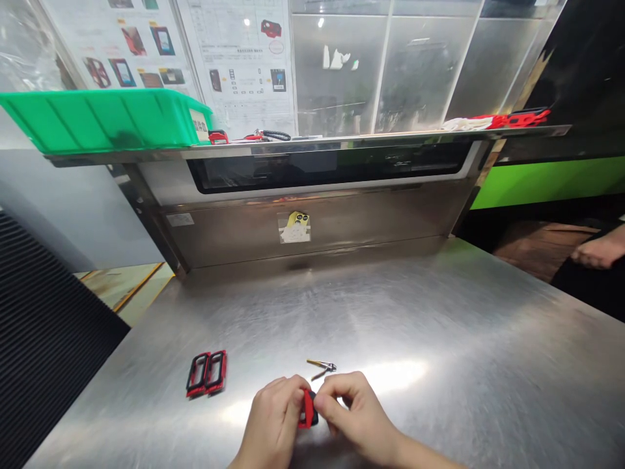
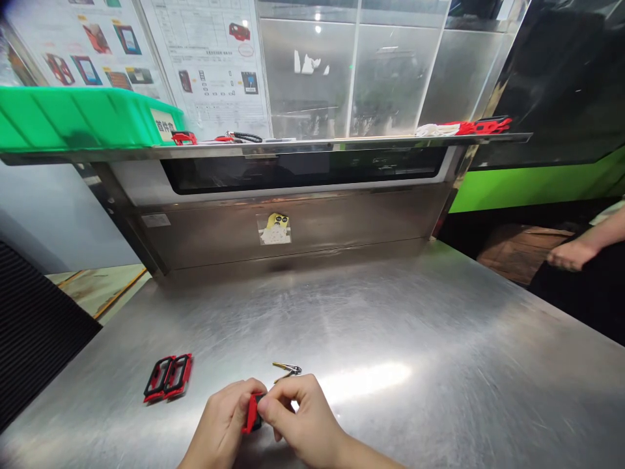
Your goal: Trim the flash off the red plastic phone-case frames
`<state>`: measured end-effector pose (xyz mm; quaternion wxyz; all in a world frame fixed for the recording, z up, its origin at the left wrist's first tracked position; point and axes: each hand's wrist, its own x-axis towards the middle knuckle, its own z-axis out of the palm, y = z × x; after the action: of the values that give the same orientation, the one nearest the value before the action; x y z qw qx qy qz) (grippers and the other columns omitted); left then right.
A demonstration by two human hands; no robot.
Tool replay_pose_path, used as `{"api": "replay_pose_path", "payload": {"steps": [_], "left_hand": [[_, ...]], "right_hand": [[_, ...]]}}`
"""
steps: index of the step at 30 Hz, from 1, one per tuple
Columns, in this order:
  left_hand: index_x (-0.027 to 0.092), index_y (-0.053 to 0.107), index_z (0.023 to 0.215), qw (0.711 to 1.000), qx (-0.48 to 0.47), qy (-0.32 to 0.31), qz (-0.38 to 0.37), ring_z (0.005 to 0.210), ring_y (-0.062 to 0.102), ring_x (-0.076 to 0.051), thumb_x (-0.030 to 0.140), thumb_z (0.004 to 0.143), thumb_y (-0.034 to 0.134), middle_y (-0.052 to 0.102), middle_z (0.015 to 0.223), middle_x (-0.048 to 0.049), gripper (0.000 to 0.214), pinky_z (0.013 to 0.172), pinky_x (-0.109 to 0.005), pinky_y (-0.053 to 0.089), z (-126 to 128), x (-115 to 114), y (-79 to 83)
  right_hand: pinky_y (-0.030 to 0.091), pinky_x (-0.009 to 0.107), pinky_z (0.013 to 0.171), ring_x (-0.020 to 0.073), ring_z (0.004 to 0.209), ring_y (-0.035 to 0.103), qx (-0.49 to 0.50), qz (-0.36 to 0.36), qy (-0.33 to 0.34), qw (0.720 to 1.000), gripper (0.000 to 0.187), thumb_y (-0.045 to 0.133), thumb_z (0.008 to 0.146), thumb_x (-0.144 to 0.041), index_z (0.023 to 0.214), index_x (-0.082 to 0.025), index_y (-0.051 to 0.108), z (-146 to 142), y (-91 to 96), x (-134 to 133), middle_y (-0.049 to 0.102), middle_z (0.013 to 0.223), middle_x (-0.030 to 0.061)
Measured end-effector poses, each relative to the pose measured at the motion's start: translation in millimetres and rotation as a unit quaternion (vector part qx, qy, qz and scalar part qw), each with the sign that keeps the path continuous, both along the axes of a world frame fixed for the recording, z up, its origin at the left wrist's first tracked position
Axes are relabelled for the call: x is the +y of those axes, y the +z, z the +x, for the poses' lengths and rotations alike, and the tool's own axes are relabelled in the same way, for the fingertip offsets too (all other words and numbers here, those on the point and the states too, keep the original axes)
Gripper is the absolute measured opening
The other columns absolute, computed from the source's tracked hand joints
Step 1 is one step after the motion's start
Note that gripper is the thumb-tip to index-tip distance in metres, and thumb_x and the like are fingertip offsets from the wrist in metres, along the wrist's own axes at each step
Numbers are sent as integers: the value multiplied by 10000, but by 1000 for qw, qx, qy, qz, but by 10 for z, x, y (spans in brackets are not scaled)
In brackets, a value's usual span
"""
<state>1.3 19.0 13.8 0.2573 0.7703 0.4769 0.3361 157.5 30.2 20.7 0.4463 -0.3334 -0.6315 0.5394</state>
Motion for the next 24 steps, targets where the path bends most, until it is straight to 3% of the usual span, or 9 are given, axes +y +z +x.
{"api": "replay_pose_path", "payload": {"steps": [8, 15, 24], "left_hand": [[229, 564, 676, 1000, -7, 11, 10, 572, 549, -160, 509, 929, 194, 601, 587, 13, 528, 571, -247, 366, 6, 1, -34], [246, 568, 790, 1000, 0, -8, 9, 595, 554, -187, 557, 908, 148, 617, 612, -1, 536, 575, -262, 373, -5, -10, 5], [246, 565, 830, 1000, 10, -5, 19, 623, 566, -192, 583, 896, 142, 624, 649, -10, 546, 589, -260, 392, -29, -1, -52]], "right_hand": [[356, 206, 461, 81, 418, 389, -5, 2, -5, 1000, 464, 575, 795, -508, 500, -153, 534, 4, -9, -5, 425, 403, -44], [384, 200, 452, 90, 438, 421, -15, 67, -29, 997, 377, 581, 810, -398, 521, -157, 606, 10, -12, -28, 491, 451, -21], [374, 203, 460, 93, 449, 407, -14, 87, -28, 996, 323, 581, 801, -337, 539, -158, 643, 10, 1, -34, 459, 451, -25]]}}
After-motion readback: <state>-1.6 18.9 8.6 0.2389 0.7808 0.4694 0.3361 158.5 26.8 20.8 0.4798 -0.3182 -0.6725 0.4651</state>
